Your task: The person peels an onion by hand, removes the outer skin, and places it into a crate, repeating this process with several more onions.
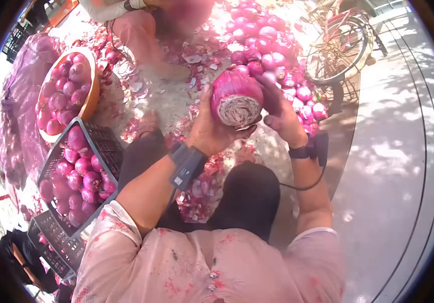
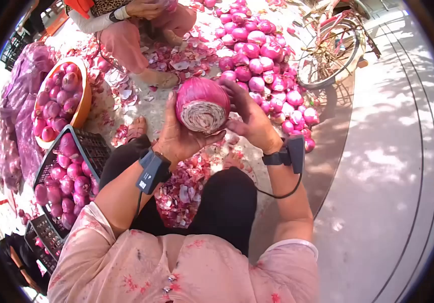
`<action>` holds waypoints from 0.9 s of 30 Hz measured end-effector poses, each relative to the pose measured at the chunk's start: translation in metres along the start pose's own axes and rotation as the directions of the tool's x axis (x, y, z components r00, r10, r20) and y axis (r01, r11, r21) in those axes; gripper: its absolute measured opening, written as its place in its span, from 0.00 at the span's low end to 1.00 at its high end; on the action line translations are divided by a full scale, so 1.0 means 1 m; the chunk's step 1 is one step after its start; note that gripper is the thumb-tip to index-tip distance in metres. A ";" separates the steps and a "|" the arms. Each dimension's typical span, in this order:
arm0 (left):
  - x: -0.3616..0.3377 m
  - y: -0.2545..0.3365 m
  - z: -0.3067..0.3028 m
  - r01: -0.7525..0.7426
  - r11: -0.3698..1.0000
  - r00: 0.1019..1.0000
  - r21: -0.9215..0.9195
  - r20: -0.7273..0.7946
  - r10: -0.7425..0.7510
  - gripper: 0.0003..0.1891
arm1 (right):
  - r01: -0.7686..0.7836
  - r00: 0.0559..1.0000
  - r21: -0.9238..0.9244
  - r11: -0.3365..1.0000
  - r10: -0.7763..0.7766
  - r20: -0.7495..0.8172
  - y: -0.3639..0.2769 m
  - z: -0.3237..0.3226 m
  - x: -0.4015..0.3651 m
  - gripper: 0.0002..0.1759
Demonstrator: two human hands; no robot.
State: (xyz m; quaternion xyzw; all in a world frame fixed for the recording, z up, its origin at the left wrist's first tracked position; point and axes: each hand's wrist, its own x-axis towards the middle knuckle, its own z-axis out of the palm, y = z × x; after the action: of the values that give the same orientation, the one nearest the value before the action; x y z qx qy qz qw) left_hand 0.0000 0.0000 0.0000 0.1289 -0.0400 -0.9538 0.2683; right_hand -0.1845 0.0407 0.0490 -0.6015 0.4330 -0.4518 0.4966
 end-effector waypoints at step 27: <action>-0.038 0.019 0.008 -0.189 0.703 0.981 0.685 0.096 0.170 0.34 | 0.104 0.769 -0.175 0.979 -0.190 -0.610 0.003 0.104 -0.029 0.45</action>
State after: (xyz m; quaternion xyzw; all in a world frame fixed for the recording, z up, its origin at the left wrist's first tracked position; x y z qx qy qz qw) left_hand 0.0385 0.0038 0.0190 0.2030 -0.4083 -0.8409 0.2916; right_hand -0.0898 0.0897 0.0322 -0.4814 0.5530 -0.6333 0.2478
